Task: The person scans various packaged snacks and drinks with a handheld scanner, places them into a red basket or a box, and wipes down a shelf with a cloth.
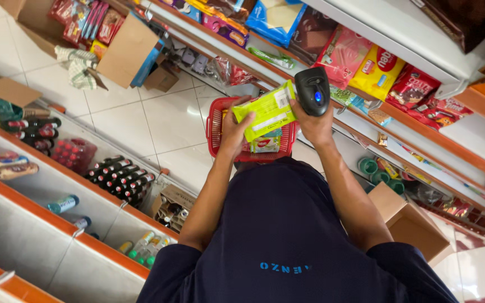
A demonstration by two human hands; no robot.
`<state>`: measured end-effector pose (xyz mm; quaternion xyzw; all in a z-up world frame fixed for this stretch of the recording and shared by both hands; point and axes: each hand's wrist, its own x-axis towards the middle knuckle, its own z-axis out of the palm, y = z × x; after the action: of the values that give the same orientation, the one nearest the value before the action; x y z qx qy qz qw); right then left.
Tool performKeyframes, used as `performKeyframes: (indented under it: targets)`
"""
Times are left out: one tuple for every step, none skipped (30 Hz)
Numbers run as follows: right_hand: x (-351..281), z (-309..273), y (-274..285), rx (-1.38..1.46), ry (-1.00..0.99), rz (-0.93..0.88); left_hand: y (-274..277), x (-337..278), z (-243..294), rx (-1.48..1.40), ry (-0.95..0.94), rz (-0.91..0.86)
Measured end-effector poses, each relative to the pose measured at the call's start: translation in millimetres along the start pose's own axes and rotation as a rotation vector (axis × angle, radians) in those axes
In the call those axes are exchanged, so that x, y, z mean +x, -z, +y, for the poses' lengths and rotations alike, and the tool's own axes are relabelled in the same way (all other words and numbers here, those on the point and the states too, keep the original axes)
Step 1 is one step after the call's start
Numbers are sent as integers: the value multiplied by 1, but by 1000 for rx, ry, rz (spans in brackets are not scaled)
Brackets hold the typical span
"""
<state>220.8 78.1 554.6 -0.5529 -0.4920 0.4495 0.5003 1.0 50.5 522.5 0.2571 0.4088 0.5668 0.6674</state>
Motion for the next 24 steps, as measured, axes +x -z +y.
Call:
performKeyframes:
  targets:
    - [-1,1,-1,27,18,12,-1,0,-4,30,-3,-35]
    - [-2,2,-1,26,18,25,-1,1,-7,33,3,-46]
    - [-4,3,0,15,-1,35,-3,2,-10,31,22,-16]
    - [-6,4,1,4,-19,44,-4,2,-12,29,41,13]
    - [-6,5,2,3,-20,59,-6,3,-13,32,49,0]
    - [-7,5,2,-3,-24,74,-7,4,-14,-1,43,3]
    - [-7,6,3,-8,-26,84,-9,5,-14,-35,33,9]
    - [-8,7,4,-8,-25,95,-10,8,-14,-32,38,0]
    - [-9,8,4,21,-26,105,-11,8,-14,-52,44,8]
    - [-9,10,5,50,-26,116,-12,8,-14,-71,51,15]
    - [-9,11,6,49,-28,117,-14,8,-15,-71,53,15]
    - [-9,13,8,37,-33,124,-15,9,-15,-80,65,29]
    - [-9,14,9,25,-39,126,-16,11,-15,-89,76,46]
    - [-9,16,10,25,-42,123,-17,13,-15,-90,76,51]
    - [-9,19,10,9,-37,120,-16,13,-15,-91,53,53]
    - [-10,21,10,-7,-31,118,-15,13,-15,-91,30,56]
    - [-8,23,10,-7,-32,101,-13,14,-14,-95,23,71]
    - [-7,25,9,-5,-30,93,-11,14,-12,-86,33,72]
    - [-5,27,9,-4,-25,80,-9,13,-11,-80,38,76]
    - [-5,28,7,-5,-23,58,-6,12,-10,-87,26,94]
    - [-5,29,6,14,-25,27,-4,9,-9,-82,15,87]
    - [-7,29,5,34,-27,-3,-2,6,-7,-76,5,79]
    - [-2,31,1,40,-14,-48,2,5,-5,-82,-30,111]
    - [-1,31,-3,21,5,-60,5,-2,-4,-66,-3,117]
